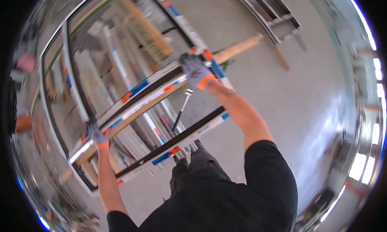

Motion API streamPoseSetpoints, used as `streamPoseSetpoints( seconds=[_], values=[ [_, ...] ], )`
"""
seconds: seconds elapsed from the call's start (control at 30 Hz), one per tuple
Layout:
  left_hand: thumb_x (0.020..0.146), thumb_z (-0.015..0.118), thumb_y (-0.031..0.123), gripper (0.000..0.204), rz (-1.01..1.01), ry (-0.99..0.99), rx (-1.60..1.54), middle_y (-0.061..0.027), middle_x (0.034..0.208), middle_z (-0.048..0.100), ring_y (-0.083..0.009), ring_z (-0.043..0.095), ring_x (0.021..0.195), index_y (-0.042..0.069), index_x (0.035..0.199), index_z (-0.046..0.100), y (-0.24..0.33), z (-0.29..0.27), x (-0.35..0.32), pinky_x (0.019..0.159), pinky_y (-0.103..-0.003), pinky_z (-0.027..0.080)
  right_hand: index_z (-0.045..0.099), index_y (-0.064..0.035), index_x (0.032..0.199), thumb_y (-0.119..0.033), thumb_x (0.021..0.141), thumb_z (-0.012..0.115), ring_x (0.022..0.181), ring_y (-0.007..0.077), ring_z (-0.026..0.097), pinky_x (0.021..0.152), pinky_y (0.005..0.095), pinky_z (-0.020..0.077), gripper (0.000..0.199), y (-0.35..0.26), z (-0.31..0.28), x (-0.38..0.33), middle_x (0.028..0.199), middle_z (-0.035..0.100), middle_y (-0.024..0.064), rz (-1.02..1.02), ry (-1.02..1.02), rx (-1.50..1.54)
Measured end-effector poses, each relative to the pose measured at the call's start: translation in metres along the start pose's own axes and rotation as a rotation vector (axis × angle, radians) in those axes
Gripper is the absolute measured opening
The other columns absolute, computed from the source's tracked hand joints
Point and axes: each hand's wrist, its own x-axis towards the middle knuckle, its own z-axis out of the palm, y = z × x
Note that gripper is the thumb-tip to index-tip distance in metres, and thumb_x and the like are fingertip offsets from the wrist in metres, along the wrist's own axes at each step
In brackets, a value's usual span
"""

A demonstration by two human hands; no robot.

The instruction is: Moving and organizing aluminum window frames in a fabrication workshop and using a miter saw.

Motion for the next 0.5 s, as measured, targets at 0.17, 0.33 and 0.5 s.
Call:
streamPoseSetpoints(
  seconds=[0.17,0.33,0.5],
  values=[
    [0.061,0.075,0.005,0.093,-0.069,-0.054,0.085,-0.014,0.145,0.038,-0.0321,0.027,0.141,0.006,0.145,0.033,0.044,0.0,0.036,0.118,-0.045,0.018,0.047,-0.0015,0.132,-0.016,0.085,0.051,0.134,0.036,0.04,0.112,0.0477,0.0304,0.05,0.035,0.01,-0.009,0.141,0.044,0.0199,0.098,0.292,0.388],
    [0.063,0.069,0.003,0.082,0.014,-0.035,0.107,-0.0146,0.141,0.042,-0.0341,0.03,0.139,0.005,0.139,0.039,0.062,-0.003,0.044,0.116,-0.046,0.02,0.054,-0.0049,0.122,-0.026,0.075,0.067,0.115,0.0324,0.051,0.107,0.0457,0.0359,0.053,0.062,0.016,0.004,0.12,0.054,0.0143,0.016,0.196,0.441],
    [0.066,0.067,0.007,0.067,0.004,-0.044,0.187,-0.0162,0.131,0.047,-0.0367,0.037,0.13,0.003,0.129,0.047,0.043,0.017,0.042,0.113,-0.048,0.025,0.058,-0.0073,0.105,-0.028,0.075,0.068,0.096,0.0267,0.055,0.082,0.0384,0.0464,0.037,0.075,0.032,0.023,0.1,0.058,0.0086,-0.041,0.129,0.531]
  ],
)
